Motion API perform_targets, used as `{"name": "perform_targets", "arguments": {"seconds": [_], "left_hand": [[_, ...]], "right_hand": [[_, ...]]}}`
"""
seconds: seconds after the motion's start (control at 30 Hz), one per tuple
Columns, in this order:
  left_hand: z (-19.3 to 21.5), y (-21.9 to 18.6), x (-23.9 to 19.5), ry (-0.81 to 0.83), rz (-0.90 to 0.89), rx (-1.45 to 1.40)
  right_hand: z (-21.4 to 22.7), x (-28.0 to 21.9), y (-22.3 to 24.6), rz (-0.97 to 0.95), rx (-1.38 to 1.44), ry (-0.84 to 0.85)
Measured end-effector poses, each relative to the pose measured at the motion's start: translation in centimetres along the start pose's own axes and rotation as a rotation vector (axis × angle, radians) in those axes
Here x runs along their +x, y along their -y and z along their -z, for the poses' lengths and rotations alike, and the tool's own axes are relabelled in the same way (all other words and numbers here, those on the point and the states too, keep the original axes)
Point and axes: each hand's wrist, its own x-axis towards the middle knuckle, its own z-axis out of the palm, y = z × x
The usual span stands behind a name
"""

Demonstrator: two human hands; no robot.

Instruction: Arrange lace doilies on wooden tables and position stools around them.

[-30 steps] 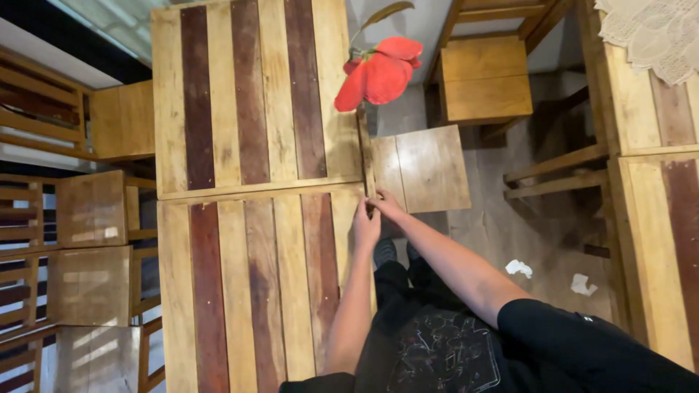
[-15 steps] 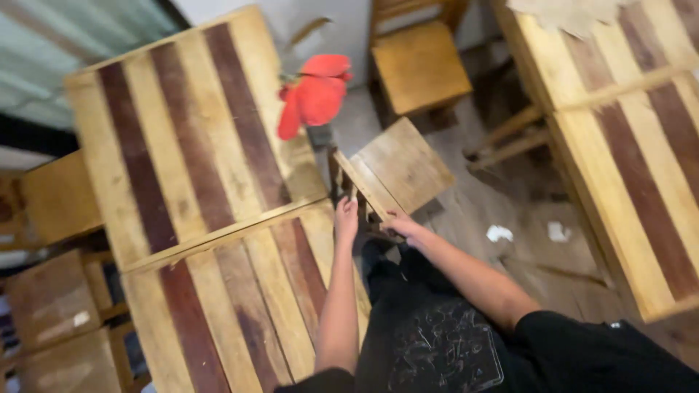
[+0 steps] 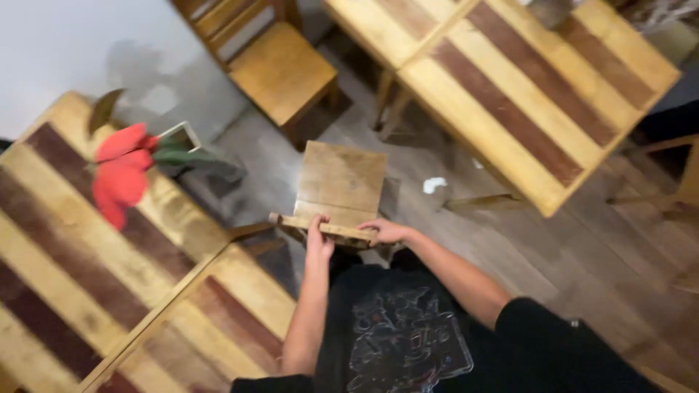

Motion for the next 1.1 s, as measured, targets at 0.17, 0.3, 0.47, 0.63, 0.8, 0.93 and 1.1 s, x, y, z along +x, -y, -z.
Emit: {"name": "perform_targets", "arguments": {"seconds": [0.17, 0.3, 0.47, 0.63, 0.8, 0.93, 1.1], "left_hand": [[-6.7, 5.6, -2.5, -0.105, 0.236, 0.041], [-10.7, 10.3, -2.9, -0.13, 0.373, 0.017], [-14.0, 17.2, -2.1, -0.097, 0.385, 0.161], [-20.9, 19.4, -5.1, -0.129, 0.423, 0.32], [-21.7, 20.9, -2.2, -0.03, 0.412, 0.323], [-22.7, 21.6, 0.4, 0.056, 0.329, 0.305], [-25.0, 21.5, 2.0, 0.134, 0.275, 0.379]], "right_hand": [[3.3, -9.7, 3.1, -0.147, 0.086, -0.046], [5.2, -15.9, 3.5, -0.171, 0.199, -0.089], [8.0, -22.9, 0.9, -0.185, 0.277, -0.142], [9.2, -27.0, 0.4, -0.145, 0.306, -0.218], [11.2, -28.9, 2.6, 0.145, 0.121, -0.342], [13.3, -28.9, 3.2, 0.082, -0.019, -0.409], [15.0, -27.3, 1.4, 0.1, -0.26, -0.566]]}}
